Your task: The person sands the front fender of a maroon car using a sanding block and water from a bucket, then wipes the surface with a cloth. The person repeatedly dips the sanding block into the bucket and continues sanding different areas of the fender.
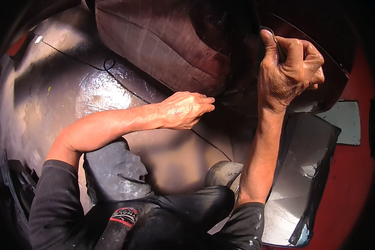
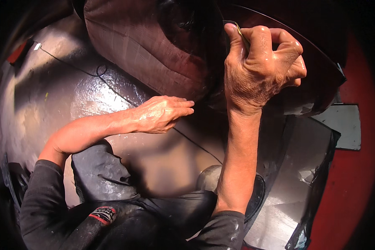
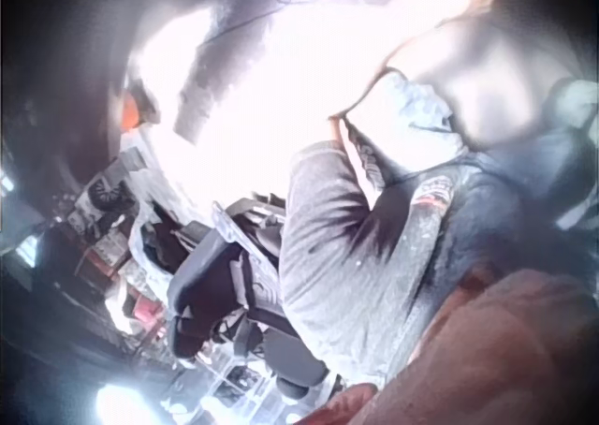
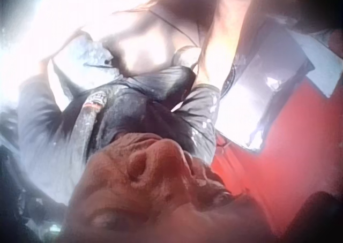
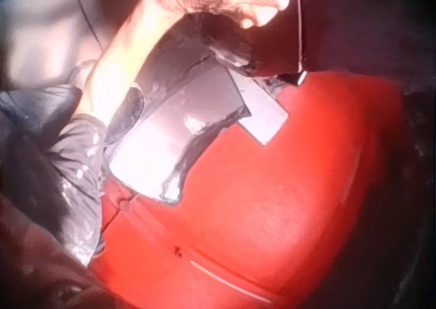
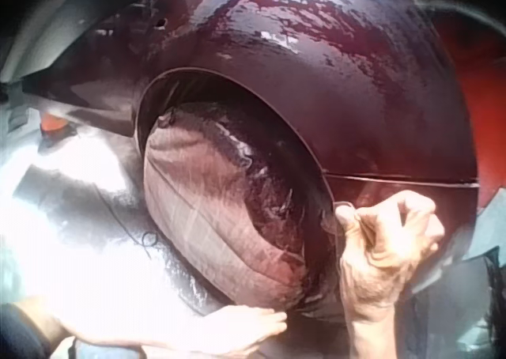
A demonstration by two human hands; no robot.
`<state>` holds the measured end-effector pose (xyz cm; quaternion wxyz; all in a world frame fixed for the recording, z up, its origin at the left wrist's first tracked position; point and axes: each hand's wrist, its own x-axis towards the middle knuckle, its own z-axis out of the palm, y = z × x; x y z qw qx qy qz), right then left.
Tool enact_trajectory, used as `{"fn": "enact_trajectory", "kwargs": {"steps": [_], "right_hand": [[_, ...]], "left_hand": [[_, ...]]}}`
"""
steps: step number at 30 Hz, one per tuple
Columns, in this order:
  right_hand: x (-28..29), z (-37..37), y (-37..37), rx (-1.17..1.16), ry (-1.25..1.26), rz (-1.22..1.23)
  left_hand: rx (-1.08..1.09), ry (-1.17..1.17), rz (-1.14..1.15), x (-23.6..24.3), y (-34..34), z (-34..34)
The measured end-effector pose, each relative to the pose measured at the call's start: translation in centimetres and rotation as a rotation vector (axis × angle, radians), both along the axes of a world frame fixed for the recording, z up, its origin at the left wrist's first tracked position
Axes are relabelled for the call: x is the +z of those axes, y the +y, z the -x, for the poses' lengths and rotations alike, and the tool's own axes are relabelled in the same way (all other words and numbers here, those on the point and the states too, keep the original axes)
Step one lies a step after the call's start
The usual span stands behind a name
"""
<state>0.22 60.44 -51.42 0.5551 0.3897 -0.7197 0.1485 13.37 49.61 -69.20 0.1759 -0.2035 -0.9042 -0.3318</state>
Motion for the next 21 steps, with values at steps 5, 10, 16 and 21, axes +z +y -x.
{"fn": "enact_trajectory", "kwargs": {"steps": [5, 10, 16, 21], "right_hand": [[-1.9, 0.5, 2.9, -0.026, -0.057, 0.026], [2.4, -0.6, -2.4, 0.035, 0.084, 0.015], [2.0, 0.1, 1.4, -0.026, 0.014, -0.052], [3.2, -1.4, -1.3, -0.033, 0.065, -0.103]], "left_hand": [[-0.035, -0.104, 0.036, 0.9, 0.1, -0.1], [-0.013, -0.107, 0.026, 0.8, -0.4, 0.0], [-0.031, -0.131, 0.017, 1.1, 0.0, 0.1], [-0.016, -0.137, 0.005, 0.6, -0.6, -0.4]]}}
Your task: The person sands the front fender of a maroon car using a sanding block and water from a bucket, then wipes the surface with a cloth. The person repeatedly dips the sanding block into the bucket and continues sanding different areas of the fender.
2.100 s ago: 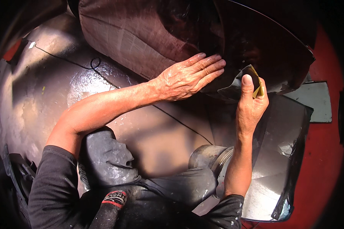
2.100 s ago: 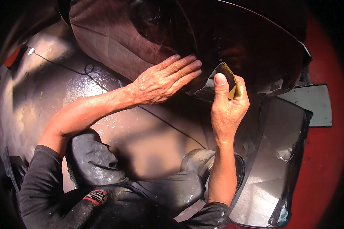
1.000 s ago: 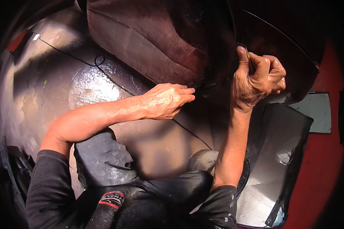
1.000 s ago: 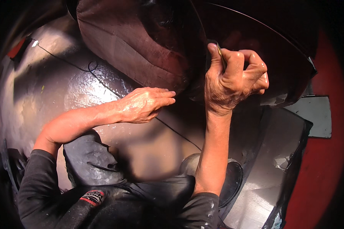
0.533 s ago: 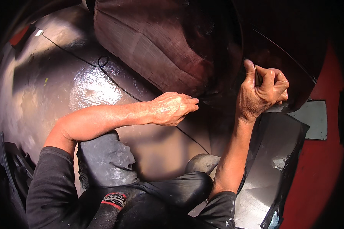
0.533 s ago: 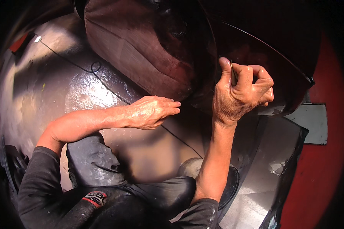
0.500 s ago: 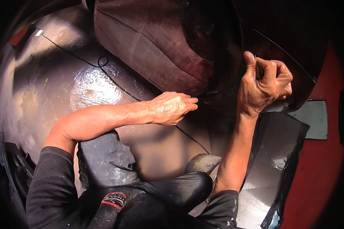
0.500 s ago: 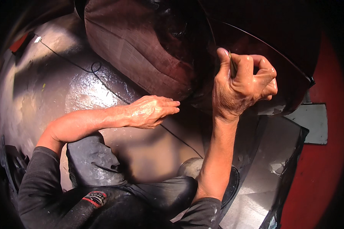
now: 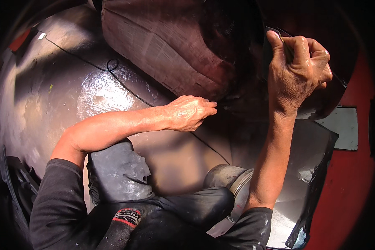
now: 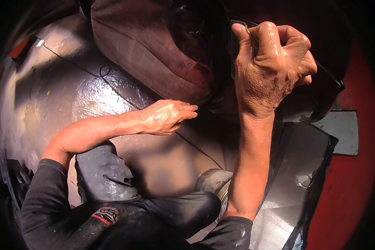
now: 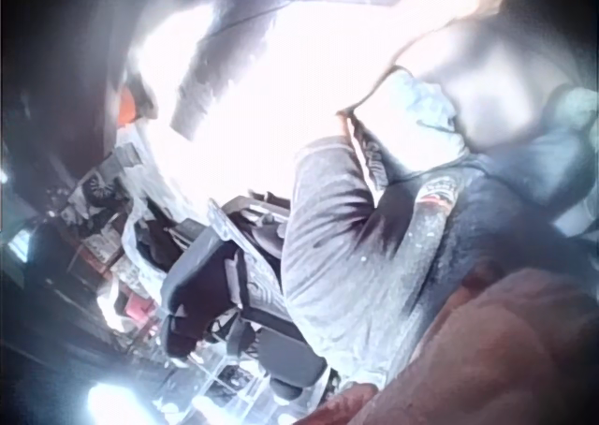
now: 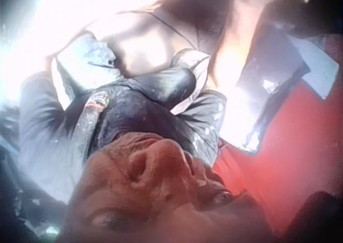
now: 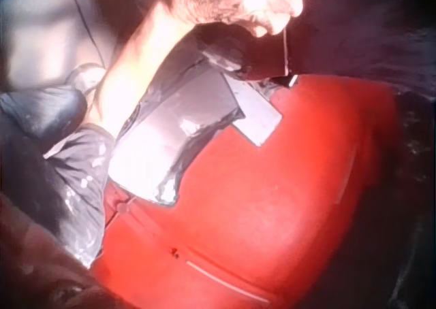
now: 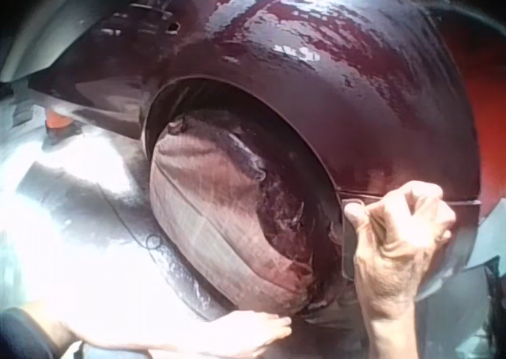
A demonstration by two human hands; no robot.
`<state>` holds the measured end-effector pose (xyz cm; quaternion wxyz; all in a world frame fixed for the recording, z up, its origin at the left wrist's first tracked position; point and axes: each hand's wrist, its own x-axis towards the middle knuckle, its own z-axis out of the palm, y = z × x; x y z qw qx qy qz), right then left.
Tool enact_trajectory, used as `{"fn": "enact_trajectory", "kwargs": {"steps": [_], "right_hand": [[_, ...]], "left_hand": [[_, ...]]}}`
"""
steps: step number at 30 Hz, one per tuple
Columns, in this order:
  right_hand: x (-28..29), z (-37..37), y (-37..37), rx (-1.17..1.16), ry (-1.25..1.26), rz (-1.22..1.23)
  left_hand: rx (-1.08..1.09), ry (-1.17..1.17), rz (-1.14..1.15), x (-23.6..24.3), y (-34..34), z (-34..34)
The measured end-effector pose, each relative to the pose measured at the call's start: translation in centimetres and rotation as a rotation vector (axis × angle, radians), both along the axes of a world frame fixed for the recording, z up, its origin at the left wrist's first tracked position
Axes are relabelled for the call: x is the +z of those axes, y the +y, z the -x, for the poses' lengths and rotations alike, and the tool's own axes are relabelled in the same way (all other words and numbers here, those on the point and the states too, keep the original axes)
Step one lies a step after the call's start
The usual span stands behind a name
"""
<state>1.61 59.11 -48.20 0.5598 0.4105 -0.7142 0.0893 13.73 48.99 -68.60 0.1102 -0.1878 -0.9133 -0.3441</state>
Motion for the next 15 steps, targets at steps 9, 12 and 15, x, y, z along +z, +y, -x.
{"fn": "enact_trajectory", "kwargs": {"steps": [9, 12, 15], "right_hand": [[2.6, -0.2, -1.1, 0.001, 0.03, -0.137], [2.6, 0.3, 2.2, -0.051, 0.004, -0.139], [3.2, -0.1, 1.1, -0.061, 0.002, -0.174]], "left_hand": [[-0.03, -0.062, 0.011, 0.2, 0.4, 0.1], [-0.038, -0.044, -0.027, 0.1, 0.8, 0.0], [-0.026, -0.022, -0.058, -0.2, 0.6, 0.4]]}}
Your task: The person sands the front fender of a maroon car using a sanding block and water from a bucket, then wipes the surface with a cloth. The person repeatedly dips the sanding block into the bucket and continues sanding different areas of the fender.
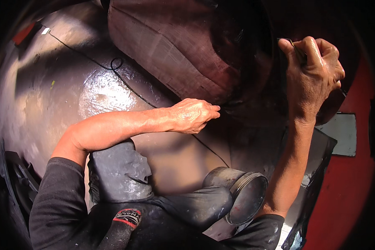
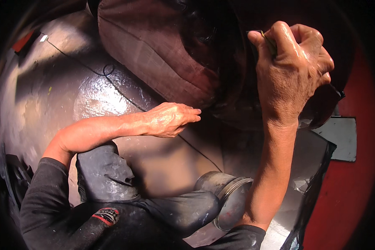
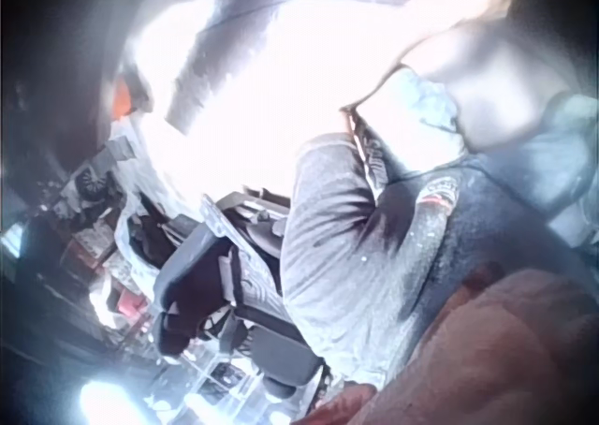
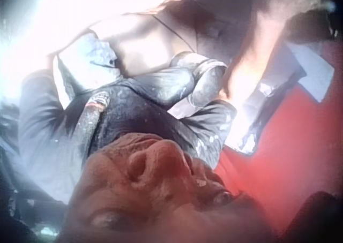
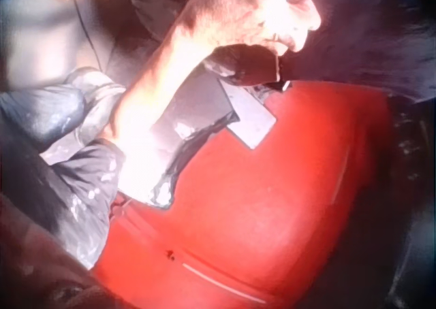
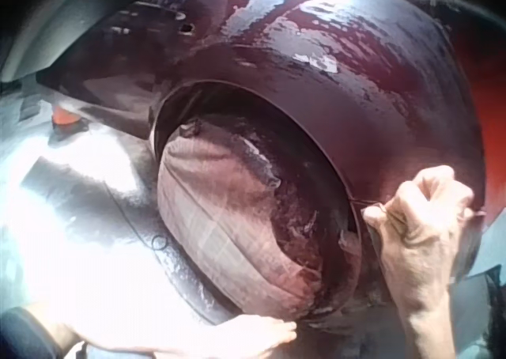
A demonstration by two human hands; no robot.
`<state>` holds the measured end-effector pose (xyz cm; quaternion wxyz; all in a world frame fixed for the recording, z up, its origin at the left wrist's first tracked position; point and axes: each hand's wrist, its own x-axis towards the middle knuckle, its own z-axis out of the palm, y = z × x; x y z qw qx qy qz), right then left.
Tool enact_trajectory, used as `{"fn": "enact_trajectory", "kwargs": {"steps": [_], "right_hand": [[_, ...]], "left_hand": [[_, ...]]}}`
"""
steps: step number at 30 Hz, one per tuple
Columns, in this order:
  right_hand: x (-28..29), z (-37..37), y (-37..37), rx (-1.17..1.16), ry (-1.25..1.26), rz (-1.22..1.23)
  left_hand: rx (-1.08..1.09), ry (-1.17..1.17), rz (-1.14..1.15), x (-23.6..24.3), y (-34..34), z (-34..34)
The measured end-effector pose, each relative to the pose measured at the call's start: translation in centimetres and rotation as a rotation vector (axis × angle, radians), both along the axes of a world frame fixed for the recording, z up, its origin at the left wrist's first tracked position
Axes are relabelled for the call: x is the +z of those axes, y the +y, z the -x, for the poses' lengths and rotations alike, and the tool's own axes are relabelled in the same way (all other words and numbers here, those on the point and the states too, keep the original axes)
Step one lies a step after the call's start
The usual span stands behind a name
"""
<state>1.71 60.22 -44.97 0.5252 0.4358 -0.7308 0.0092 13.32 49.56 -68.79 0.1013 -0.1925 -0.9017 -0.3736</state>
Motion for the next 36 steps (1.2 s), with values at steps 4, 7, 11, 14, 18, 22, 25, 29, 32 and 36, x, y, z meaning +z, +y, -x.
{"fn": "enact_trajectory", "kwargs": {"steps": [4, 7, 11, 14, 18, 22, 25, 29, 32, 36], "right_hand": [[0.4, 0.1, -1.7, 0.054, 0.103, -0.069], [-0.9, 1.6, 2.7, 0.07, -0.123, 0.057], [-0.3, 1.0, -0.6, 0.068, 0.083, 0.0], [-1.4, 1.1, -1.3, 0.118, 0.015, 0.035], [-7.0, 2.2, 4.3, 0.001, -0.134, 0.134], [-4.4, 2.2, 1.9, 0.108, -0.003, 0.083], [-4.7, 1.3, -0.3, 0.107, 0.011, 0.14], [-9.4, 2.1, 5.0, -0.002, -0.108, 0.178], [-6.6, 2.3, 3.3, 0.06, -0.005, 0.152], [-4.6, 2.0, -0.1, 0.126, 0.036, 0.173]], "left_hand": [[0.016, -0.048, 0.03, 0.1, -0.2, 0.0], [-0.033, -0.015, 0.014, 0.0, 0.6, -0.2], [-0.023, -0.034, 0.006, 0.0, 0.7, 0.2], [-0.027, -0.061, 0.046, -0.6, 0.4, -0.2], [-0.062, -0.02, 0.024, -0.4, 0.7, -0.4], [-0.044, 0.006, 0.042, -0.1, 1.1, 0.0], [-0.049, -0.031, 0.06, 0.3, 0.3, -0.2], [-0.069, -0.027, 0.037, 0.2, 0.9, -0.3], [-0.041, -0.025, 0.02, 0.2, 0.8, 0.0], [-0.006, 0.029, 0.014, 1.0, 0.1, -0.3]]}}
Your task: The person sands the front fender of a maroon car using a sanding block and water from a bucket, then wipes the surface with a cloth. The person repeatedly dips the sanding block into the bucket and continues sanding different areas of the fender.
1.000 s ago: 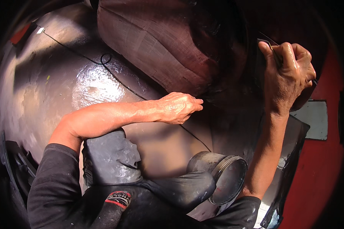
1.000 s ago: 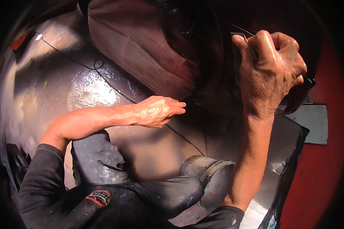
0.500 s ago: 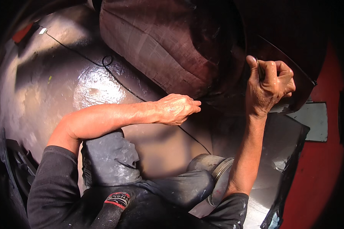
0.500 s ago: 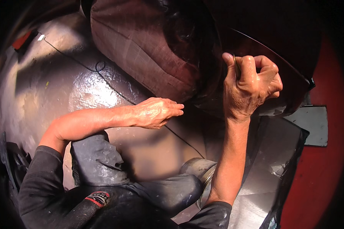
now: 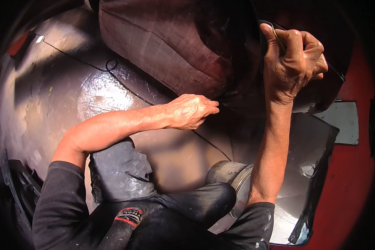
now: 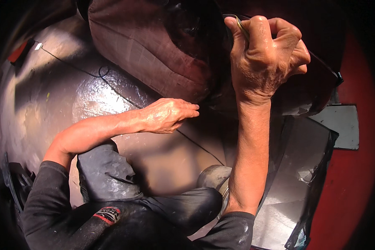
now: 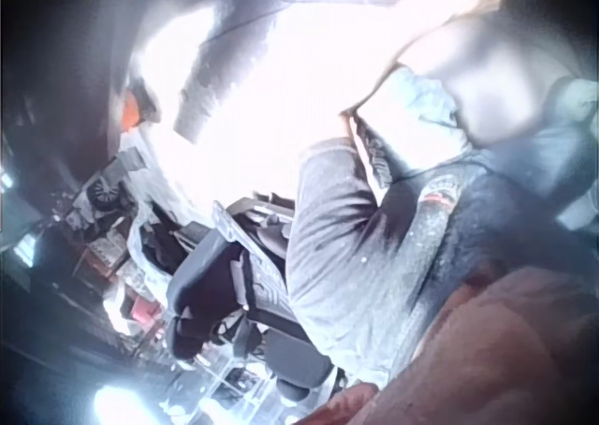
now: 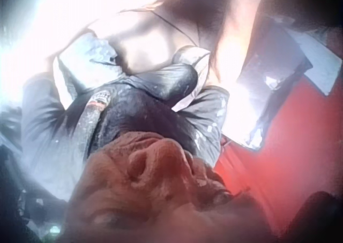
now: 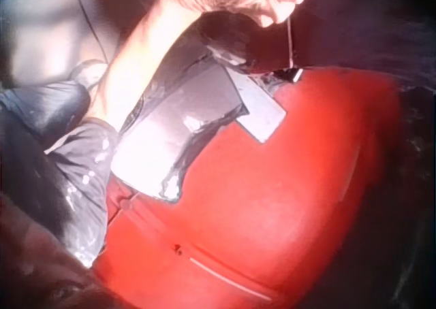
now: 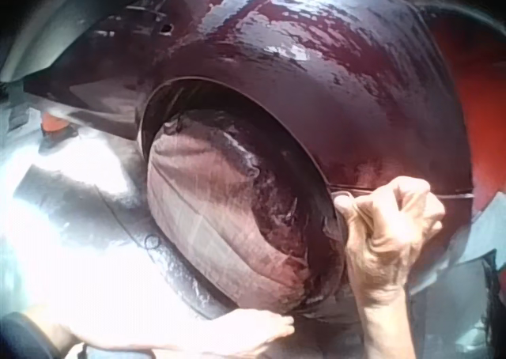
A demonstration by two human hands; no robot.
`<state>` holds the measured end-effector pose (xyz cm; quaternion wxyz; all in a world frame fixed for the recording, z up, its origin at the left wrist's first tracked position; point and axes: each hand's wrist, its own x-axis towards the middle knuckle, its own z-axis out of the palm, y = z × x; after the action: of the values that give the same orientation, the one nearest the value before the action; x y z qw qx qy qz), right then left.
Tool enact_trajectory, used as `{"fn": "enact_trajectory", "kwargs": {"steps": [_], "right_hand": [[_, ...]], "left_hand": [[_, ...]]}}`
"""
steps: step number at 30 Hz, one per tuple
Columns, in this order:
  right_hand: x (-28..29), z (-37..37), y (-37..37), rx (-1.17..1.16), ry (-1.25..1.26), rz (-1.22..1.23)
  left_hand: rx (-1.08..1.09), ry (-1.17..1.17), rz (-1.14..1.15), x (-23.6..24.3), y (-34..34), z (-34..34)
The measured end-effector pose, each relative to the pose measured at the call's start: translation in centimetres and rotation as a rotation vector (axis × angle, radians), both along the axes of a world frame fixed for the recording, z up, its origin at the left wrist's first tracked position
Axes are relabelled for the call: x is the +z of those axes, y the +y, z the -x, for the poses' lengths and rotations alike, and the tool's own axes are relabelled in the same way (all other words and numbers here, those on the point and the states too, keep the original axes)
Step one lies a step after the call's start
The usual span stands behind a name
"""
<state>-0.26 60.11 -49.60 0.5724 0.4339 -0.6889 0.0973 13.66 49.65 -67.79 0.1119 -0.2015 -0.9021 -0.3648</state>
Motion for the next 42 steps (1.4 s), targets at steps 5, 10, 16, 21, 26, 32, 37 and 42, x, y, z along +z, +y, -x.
{"fn": "enact_trajectory", "kwargs": {"steps": [5, 10, 16, 21, 26, 32, 37, 42], "right_hand": [[-2.5, 0.3, 3.1, -0.05, -0.054, 0.028], [-0.1, -1.3, -1.3, 0.007, 0.012, 0.084], [-0.5, -2.2, 6.4, 0.183, -0.837, 0.524], [-5.4, -3.5, 18.5, 0.131, -1.176, 0.612], [-11.5, -6.4, 32.4, 0.123, -1.532, 1.026], [-16.0, -13.0, 41.1, -0.006, -1.635, 1.633], [-24.5, -15.3, 46.2, -0.266, -2.107, 1.356], [-34.9, -14.2, 48.7, -0.592, -2.348, 0.185]], "left_hand": [[0.103, 0.245, -0.066, 1.1, -0.5, 0.5], [0.194, 0.548, -0.081, 3.3, -1.4, 1.0], [0.453, 0.831, 0.331, 8.9, -3.7, 3.2], [0.538, 0.7, 0.678, 12.8, -4.0, 5.2], [0.469, 0.773, 0.71, 7.5, -3.2, 7.2], [0.387, 0.692, 0.715, 4.5, -0.6, 7.2], [0.338, 0.657, 0.853, 4.0, 0.1, 7.1], [0.273, 0.585, 0.96, 1.9, 0.7, 6.8]]}}
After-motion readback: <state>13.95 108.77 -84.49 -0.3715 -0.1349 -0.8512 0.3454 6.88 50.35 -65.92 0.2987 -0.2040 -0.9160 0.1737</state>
